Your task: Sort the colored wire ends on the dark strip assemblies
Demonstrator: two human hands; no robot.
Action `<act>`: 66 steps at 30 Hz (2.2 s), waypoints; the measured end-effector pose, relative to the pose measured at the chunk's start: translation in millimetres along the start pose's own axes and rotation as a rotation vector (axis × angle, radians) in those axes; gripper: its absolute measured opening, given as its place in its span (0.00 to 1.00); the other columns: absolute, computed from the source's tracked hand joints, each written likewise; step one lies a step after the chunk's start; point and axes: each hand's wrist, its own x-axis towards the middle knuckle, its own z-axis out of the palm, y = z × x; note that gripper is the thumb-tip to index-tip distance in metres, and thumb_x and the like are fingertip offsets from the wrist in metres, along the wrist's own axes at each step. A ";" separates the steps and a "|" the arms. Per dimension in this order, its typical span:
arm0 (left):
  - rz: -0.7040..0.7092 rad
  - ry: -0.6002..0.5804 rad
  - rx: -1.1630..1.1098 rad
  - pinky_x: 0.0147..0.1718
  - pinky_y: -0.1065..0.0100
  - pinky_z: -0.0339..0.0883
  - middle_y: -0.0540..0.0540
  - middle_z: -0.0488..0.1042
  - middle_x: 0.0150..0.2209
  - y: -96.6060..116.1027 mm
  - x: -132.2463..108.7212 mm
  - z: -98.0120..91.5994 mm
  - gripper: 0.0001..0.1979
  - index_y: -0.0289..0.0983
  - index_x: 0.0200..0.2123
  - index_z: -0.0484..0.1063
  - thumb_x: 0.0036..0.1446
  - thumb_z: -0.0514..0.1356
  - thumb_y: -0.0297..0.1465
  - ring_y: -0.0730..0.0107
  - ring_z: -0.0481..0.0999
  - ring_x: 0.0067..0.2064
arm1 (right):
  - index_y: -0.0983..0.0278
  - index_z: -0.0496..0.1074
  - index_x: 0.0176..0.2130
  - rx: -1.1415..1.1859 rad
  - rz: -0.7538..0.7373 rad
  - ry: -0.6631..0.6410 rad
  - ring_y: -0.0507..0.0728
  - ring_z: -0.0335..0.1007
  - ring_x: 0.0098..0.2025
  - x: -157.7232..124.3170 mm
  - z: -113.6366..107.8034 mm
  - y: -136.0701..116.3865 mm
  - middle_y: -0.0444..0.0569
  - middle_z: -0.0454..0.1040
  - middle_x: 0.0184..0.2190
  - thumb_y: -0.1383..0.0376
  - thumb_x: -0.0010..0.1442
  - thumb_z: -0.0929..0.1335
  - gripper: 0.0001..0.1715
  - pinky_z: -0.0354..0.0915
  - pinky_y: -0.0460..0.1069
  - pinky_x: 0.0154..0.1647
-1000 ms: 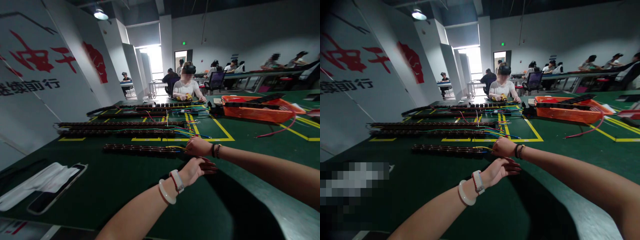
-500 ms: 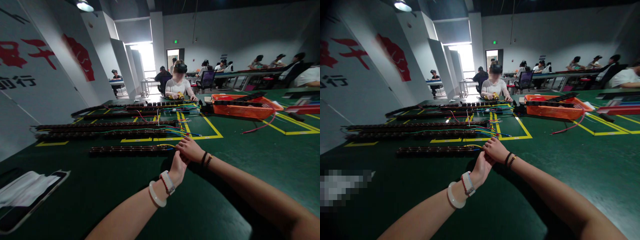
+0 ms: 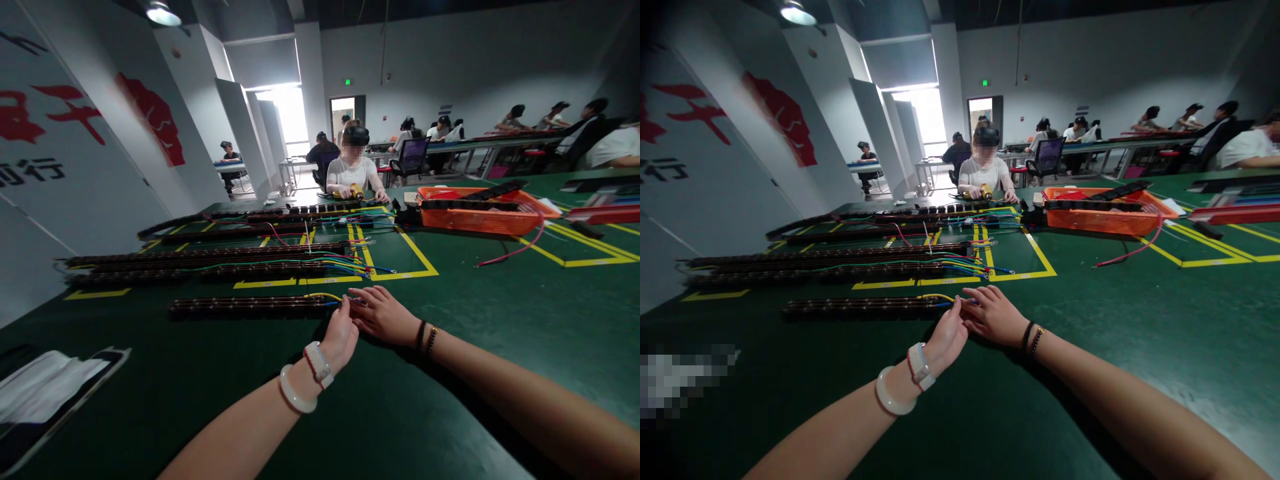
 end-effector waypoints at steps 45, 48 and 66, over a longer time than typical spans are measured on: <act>0.007 -0.060 0.047 0.51 0.58 0.62 0.39 0.77 0.35 1.3 -0.2 -3.6 0.11 0.33 0.29 0.68 0.62 0.51 0.30 0.64 0.76 0.43 | 0.65 0.72 0.31 0.672 0.568 0.077 0.53 0.67 0.30 5.2 27.0 53.1 0.47 0.75 0.28 0.60 0.55 0.67 0.10 0.62 0.47 0.33; -0.006 -0.065 0.049 0.52 0.59 0.62 0.38 0.77 0.37 2.5 -1.0 -2.7 0.12 0.33 0.30 0.69 0.62 0.50 0.30 0.63 0.75 0.45 | 0.65 0.74 0.32 0.587 0.511 0.046 0.53 0.67 0.32 6.3 29.8 54.6 0.49 0.75 0.30 0.62 0.56 0.67 0.09 0.61 0.48 0.36; 0.001 -0.050 0.054 0.48 0.61 0.64 0.39 0.75 0.39 0.7 4.2 -6.4 0.07 0.33 0.34 0.68 0.61 0.53 0.30 0.66 0.75 0.44 | 0.63 0.66 0.28 0.269 0.164 -0.047 0.54 0.61 0.33 -10.4 -8.9 26.1 0.45 0.69 0.25 0.56 0.59 0.64 0.15 0.51 0.53 0.44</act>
